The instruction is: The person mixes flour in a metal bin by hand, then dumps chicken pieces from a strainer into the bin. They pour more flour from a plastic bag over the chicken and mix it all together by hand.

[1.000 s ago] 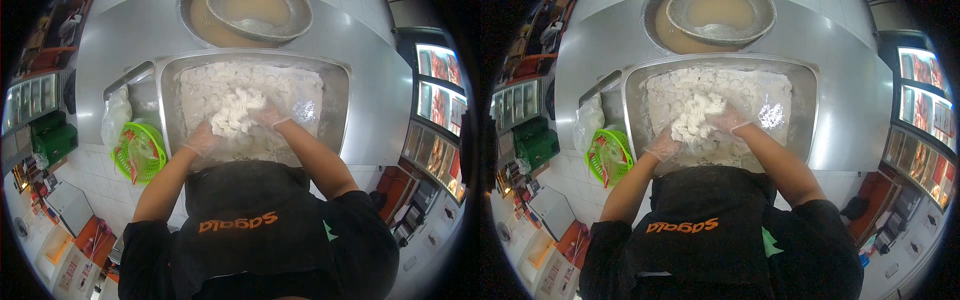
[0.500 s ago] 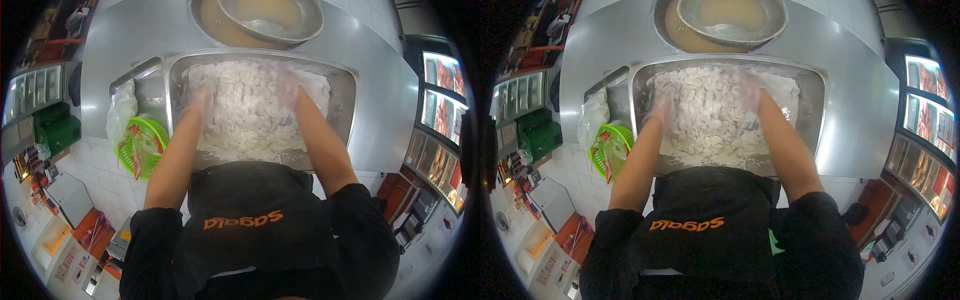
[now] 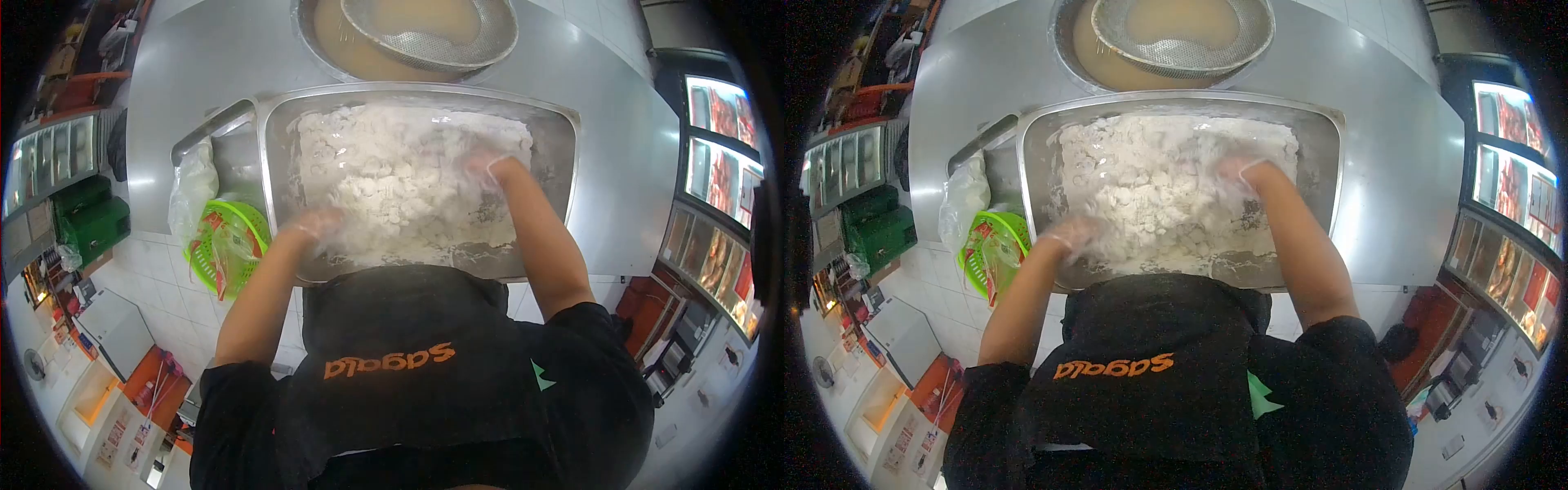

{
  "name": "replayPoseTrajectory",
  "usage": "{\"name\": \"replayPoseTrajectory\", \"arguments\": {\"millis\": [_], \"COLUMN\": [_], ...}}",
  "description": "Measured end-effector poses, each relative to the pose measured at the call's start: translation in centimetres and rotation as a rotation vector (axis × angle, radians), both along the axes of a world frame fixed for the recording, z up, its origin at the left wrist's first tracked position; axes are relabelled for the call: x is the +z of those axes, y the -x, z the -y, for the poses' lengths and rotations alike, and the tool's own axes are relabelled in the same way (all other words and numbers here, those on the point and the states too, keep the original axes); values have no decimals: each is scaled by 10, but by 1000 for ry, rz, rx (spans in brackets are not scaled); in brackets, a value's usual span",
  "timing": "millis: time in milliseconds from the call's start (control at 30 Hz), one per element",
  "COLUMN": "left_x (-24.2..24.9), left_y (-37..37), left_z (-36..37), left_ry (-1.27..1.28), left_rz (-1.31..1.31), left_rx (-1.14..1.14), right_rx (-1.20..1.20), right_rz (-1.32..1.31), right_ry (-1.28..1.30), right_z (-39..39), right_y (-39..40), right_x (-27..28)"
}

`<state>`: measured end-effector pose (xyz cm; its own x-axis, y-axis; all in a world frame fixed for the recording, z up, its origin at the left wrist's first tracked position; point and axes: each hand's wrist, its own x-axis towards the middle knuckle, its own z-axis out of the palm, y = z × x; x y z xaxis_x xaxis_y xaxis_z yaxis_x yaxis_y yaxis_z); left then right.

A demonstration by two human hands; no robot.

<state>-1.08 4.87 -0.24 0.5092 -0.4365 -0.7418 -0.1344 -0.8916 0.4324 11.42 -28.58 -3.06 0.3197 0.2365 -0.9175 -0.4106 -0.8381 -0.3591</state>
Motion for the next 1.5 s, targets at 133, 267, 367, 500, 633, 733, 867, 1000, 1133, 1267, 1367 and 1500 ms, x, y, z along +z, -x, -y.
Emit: {"name": "replayPoseTrajectory", "arguments": {"millis": [133,267,367,500,633,733,867,1000,1133,1267,1367,1500], "left_x": [1,-58,-52,-7,1,-33,-33,-45,-65,-49,-19,16], "left_y": [7,12,19,22,15,15,-27,-79,-101,-69,-38,8], "left_z": [17,16,13,23,16,-12,-23,0,40,36,18,16], "left_ry": [63,125,132,-43,21,32,-356,-263,337,424,95,-111], "left_rz": [-65,147,236,208,227,417,395,158,-203,-334,-129,-106], "left_rx": [-98,-327,-255,-69,278,264,-157,606,1438,1317,731,370], "right_rx": [169,502,188,-49,143,253,92,402,-57,-623,49,-128], "right_rz": [-54,100,339,284,293,364,526,787,672,16,196,167], "right_ry": [-197,-155,-499,-277,110,223,367,195,-283,-208,-204,28], "right_z": [-40,-74,-73,-65,-41,-3,58,65,-45,-96,-49,6], "right_y": [47,62,65,50,24,7,-14,-4,11,12,-4,18], "right_x": [30,-13,38,83,87,89,44,-42,-39,30,37,43]}}
